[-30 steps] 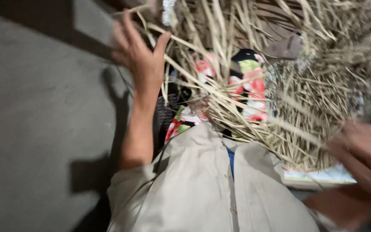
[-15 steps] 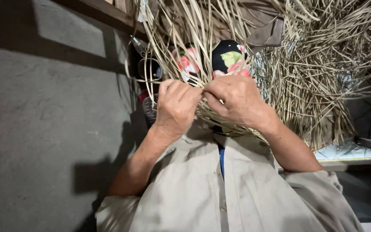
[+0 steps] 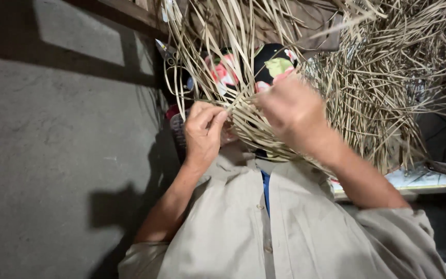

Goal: Weaving dried leaf strands together to create a larger structure, likely a mat or roofing material.

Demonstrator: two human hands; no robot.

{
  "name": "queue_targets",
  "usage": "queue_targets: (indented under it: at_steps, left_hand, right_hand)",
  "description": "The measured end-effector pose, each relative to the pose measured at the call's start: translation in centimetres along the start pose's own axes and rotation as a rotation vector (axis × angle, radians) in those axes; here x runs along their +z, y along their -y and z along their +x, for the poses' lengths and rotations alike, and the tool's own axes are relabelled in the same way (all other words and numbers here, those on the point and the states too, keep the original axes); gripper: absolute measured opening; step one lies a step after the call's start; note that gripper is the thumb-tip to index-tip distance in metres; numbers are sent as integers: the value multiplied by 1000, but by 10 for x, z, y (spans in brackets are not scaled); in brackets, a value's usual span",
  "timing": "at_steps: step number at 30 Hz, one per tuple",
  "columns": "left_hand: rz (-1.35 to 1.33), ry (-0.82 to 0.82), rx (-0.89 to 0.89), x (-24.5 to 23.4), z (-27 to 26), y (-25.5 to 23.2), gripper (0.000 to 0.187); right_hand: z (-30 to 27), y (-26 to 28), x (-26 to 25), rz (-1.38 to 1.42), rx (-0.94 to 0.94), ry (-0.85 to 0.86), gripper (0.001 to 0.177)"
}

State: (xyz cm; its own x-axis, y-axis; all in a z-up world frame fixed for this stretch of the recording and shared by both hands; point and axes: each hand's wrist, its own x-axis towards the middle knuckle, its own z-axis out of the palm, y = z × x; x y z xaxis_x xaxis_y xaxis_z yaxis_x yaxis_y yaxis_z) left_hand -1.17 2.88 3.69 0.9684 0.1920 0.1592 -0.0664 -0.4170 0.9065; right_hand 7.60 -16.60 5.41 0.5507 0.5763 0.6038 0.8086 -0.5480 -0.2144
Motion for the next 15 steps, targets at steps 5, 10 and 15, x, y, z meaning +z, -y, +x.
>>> queue_targets:
  at_steps: [5,10,15]
  left_hand:
    - [-170,-59,-204,10,3,3,4]
    - [-234,-67,-299,17,-4,18,6]
    - [-165,-81,-263,18,-6,19,1]
  right_hand:
    - [-18,42,6,266,461,451,17]
    - [-38,47,31,503,767,421,12]
    - [-37,51,35,609,905,353,15]
